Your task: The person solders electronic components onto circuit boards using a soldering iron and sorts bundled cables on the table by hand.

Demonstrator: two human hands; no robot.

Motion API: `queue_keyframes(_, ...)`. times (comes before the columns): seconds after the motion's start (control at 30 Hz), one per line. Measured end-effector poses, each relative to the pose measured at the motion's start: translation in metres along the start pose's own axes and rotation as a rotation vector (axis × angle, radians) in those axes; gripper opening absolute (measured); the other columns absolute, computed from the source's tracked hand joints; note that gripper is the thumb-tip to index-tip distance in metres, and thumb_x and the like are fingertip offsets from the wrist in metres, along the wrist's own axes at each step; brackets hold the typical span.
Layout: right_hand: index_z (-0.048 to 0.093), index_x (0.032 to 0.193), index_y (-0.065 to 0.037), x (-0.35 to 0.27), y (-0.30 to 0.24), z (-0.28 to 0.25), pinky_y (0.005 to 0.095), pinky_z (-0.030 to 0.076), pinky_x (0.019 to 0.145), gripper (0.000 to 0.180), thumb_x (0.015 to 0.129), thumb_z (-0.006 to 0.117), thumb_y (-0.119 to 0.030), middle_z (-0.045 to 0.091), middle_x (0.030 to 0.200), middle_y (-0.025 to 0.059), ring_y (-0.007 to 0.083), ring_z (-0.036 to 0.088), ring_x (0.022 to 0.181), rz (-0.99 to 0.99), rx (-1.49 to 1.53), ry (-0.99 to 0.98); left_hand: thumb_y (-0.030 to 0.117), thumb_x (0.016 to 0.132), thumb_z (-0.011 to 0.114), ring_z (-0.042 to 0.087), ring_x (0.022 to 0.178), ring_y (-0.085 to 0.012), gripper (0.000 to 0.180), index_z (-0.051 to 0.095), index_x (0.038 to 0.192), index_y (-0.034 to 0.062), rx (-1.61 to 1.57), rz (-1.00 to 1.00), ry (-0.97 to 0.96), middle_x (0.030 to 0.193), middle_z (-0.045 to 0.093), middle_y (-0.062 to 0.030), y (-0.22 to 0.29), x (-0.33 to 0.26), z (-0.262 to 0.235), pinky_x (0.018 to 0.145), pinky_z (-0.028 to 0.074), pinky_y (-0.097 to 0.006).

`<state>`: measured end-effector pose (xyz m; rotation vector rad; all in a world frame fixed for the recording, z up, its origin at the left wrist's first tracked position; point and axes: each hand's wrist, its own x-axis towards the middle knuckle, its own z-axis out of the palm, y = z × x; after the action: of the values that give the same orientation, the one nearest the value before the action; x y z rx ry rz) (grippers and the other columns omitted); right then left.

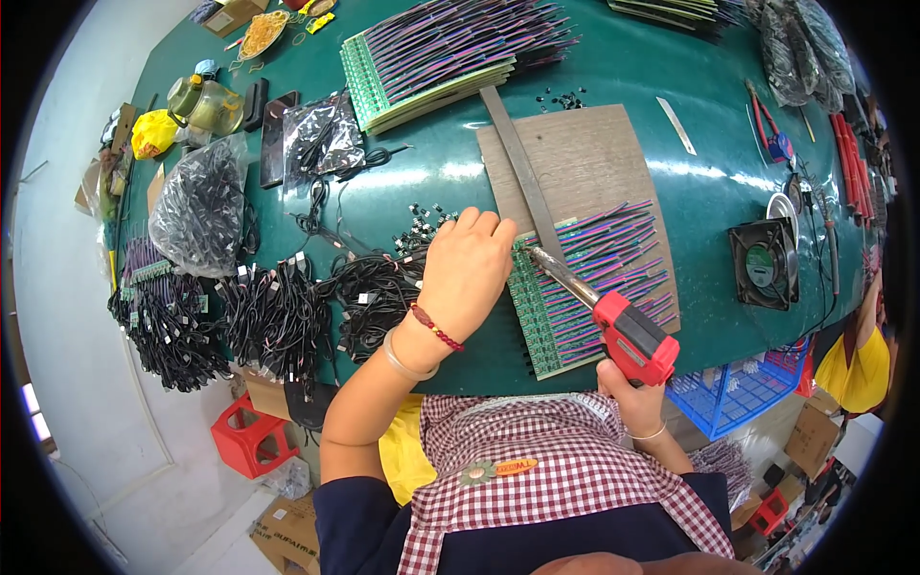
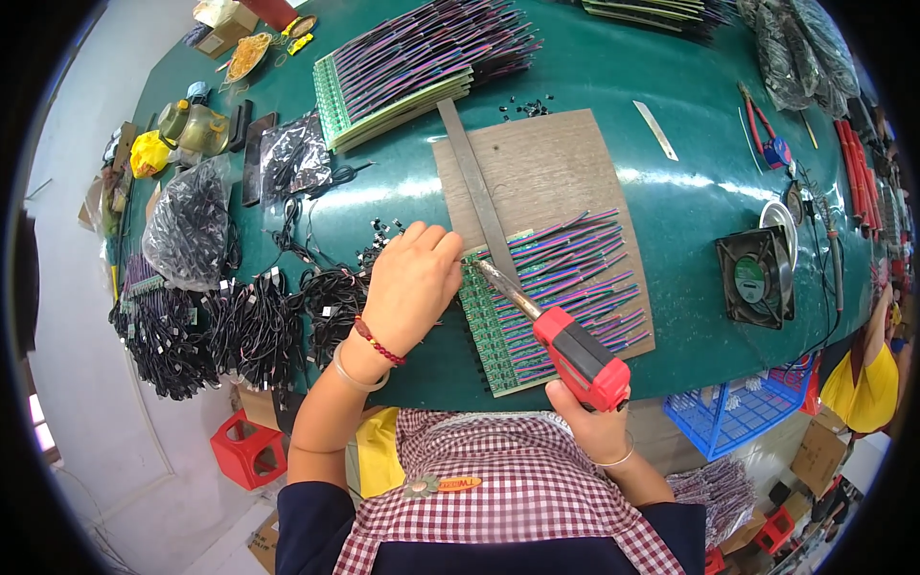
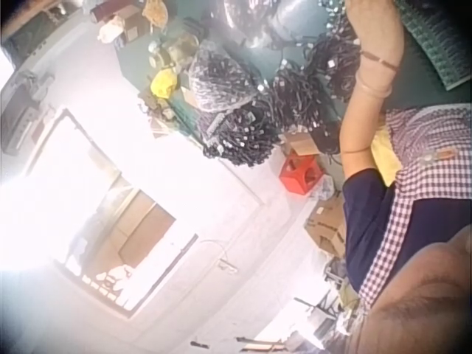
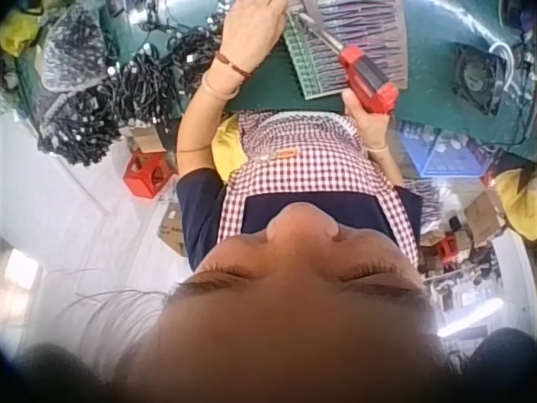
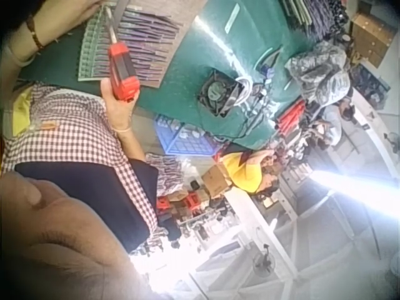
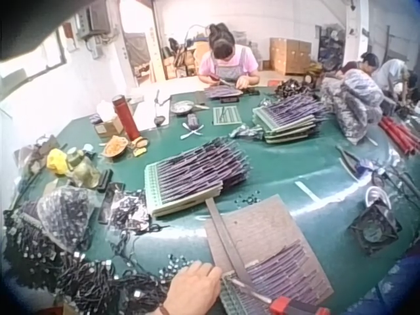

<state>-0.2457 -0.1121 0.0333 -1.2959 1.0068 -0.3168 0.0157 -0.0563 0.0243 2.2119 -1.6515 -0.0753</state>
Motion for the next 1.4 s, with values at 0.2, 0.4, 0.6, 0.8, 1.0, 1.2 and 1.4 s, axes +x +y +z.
queue_keyframes(0.2, 0.054, 0.11, 0.004, 0.0, 0.006, -0.001, 0.0229, 0.04, 0.047, 0.032, 0.079, 0.059, 0.004, 0.055, 0.065, 0.0028, 0.0091, 0.05, 0.051, -0.188, -0.045, -0.013, 0.005, 0.07, 0.06, 0.051, 0.075, -0.0242, 0.011, 0.051, 0.076, 0.0057, 0.007, 0.006, -0.002, 0.073, 0.05, -0.0073, 0.0, 0.0, -0.001, 0.065, 0.044, -0.035)
queue_keyframes(0.4, 0.061, 0.089, -0.002, -0.002, -0.005, 0.002, 0.0235, 0.043, 0.052, 0.013, 0.078, 0.067, -0.004, 0.057, 0.072, -0.0012, 0.0068, 0.052, 0.059, -0.012, 0.072, 0.025, 0.005, 0.07, 0.06, 0.051, 0.075, -0.0244, 0.011, 0.051, 0.076, 0.0056, 0.0, -0.009, -0.005, 0.073, 0.051, -0.0074, 0.001, 0.0, -0.001, 0.067, 0.044, -0.035)
queue_keyframes(0.6, 0.048, 0.113, 0.006, -0.001, -0.008, 0.003, 0.0251, 0.04, 0.046, 0.032, 0.083, 0.056, 0.0, 0.05, 0.059, 0.0038, 0.0112, 0.047, 0.047, -0.072, 0.058, 0.033, 0.003, 0.071, 0.06, 0.052, 0.076, -0.0264, 0.01, 0.052, 0.078, 0.0049, -0.065, -0.036, -0.031, 0.075, 0.053, -0.0084, -0.006, -0.002, -0.001, 0.069, 0.045, -0.035)
queue_keyframes(0.8, 0.047, 0.112, 0.005, -0.002, -0.015, 0.005, 0.0255, 0.039, 0.044, 0.031, 0.083, 0.054, -0.002, 0.047, 0.056, 0.0045, 0.012, 0.044, 0.045, -0.145, 0.127, 0.094, 0.004, 0.072, 0.062, 0.052, 0.081, -0.0288, 0.014, 0.055, 0.084, 0.0042, -0.184, -0.029, 0.03, 0.082, 0.053, -0.0101, -0.002, -0.013, -0.034, 0.072, 0.044, -0.036)
queue_keyframes(1.0, 0.045, 0.113, 0.006, 0.006, -0.024, 0.007, 0.0248, 0.037, 0.043, 0.031, 0.084, 0.054, -0.003, 0.045, 0.055, 0.005, 0.0111, 0.041, 0.043, -0.149, 0.243, 0.053, 0.009, 0.07, 0.067, 0.049, 0.076, -0.0234, 0.015, 0.056, 0.081, 0.0072, 0.051, -0.13, -0.048, 0.078, 0.049, -0.0056, 0.017, -0.057, -0.012, 0.065, 0.038, -0.034)
queue_keyframes(1.2, 0.044, 0.113, 0.005, 0.002, -0.029, 0.007, 0.0252, 0.037, 0.043, 0.032, 0.084, 0.054, -0.004, 0.044, 0.056, 0.0046, 0.0112, 0.041, 0.045, -0.22, 0.243, 0.039, 0.008, 0.069, 0.067, 0.049, 0.074, -0.0224, 0.015, 0.054, 0.078, 0.0079, 0.036, -0.154, 0.11, 0.076, 0.048, -0.0044, 0.012, -0.064, 0.009, 0.064, 0.036, -0.034)
queue_keyframes(1.4, 0.043, 0.113, 0.005, 0.0, -0.037, 0.016, 0.0259, 0.038, 0.043, 0.032, 0.085, 0.054, -0.005, 0.043, 0.056, 0.0041, 0.0113, 0.042, 0.046, -0.207, 0.351, 0.025, 0.008, 0.068, 0.068, 0.05, 0.075, -0.0223, 0.017, 0.053, 0.076, 0.0102, 0.047, -0.142, 0.093, 0.077, 0.05, -0.0037, 0.016, -0.061, 0.012, 0.065, 0.035, -0.034)
